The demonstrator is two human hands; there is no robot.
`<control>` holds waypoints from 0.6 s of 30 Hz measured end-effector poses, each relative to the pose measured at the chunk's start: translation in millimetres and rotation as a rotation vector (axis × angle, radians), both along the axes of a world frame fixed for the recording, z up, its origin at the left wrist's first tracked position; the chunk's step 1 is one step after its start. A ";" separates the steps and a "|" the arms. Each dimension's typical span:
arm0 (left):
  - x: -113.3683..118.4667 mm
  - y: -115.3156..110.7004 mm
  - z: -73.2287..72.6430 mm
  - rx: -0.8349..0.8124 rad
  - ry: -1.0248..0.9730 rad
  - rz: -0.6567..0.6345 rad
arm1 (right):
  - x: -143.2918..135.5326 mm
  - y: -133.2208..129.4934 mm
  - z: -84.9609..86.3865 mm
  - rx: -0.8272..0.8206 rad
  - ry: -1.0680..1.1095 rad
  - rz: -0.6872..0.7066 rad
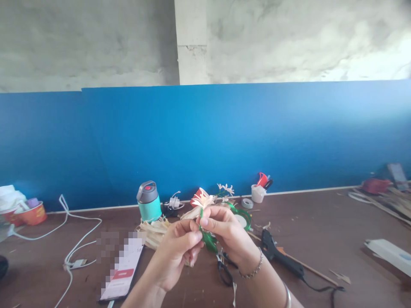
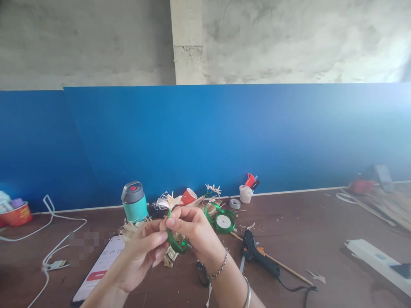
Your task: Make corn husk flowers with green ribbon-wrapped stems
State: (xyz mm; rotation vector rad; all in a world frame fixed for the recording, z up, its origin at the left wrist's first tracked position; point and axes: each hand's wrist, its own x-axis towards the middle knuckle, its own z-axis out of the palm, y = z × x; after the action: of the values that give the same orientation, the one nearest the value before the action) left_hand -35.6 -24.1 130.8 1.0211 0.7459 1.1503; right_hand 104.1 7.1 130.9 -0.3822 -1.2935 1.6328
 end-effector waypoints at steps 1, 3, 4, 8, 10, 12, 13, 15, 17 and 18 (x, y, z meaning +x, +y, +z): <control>0.1 -0.3 0.6 0.030 0.042 0.026 | -1.4 -0.8 0.2 0.003 -0.007 -0.021; 1.0 -1.0 1.8 0.098 0.138 0.095 | -4.0 -2.2 0.9 0.008 -0.022 -0.087; 1.8 -1.4 2.2 0.131 0.181 0.134 | -5.2 -2.8 1.4 0.013 -0.029 -0.123; 5.9 -2.6 1.3 0.244 0.265 0.316 | -8.4 -3.9 3.3 0.053 -0.039 -0.209; 7.2 -3.2 0.4 0.292 0.277 0.390 | -7.9 -3.6 4.3 0.062 -0.045 -0.225; 7.3 -3.8 0.3 0.300 0.277 0.396 | -5.4 -2.9 5.3 0.058 -0.059 -0.217; 6.9 -4.1 0.5 0.282 0.271 0.377 | -3.7 -2.5 5.8 0.054 -0.071 -0.198; 6.0 -4.3 0.8 0.225 0.245 0.337 | 0.1 -1.8 6.7 0.044 -0.085 -0.157; 5.2 -4.1 0.6 0.178 0.204 0.303 | 3.0 -1.4 7.0 0.022 -0.082 -0.152; 4.8 -3.8 0.2 0.165 0.179 0.283 | 3.9 -1.3 6.9 0.007 -0.077 -0.165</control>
State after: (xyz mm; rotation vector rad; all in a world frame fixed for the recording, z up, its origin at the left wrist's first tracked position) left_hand -30.8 -27.9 131.0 1.1941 0.9734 1.3935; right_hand 108.0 5.8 137.8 -0.5373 -1.2893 1.4871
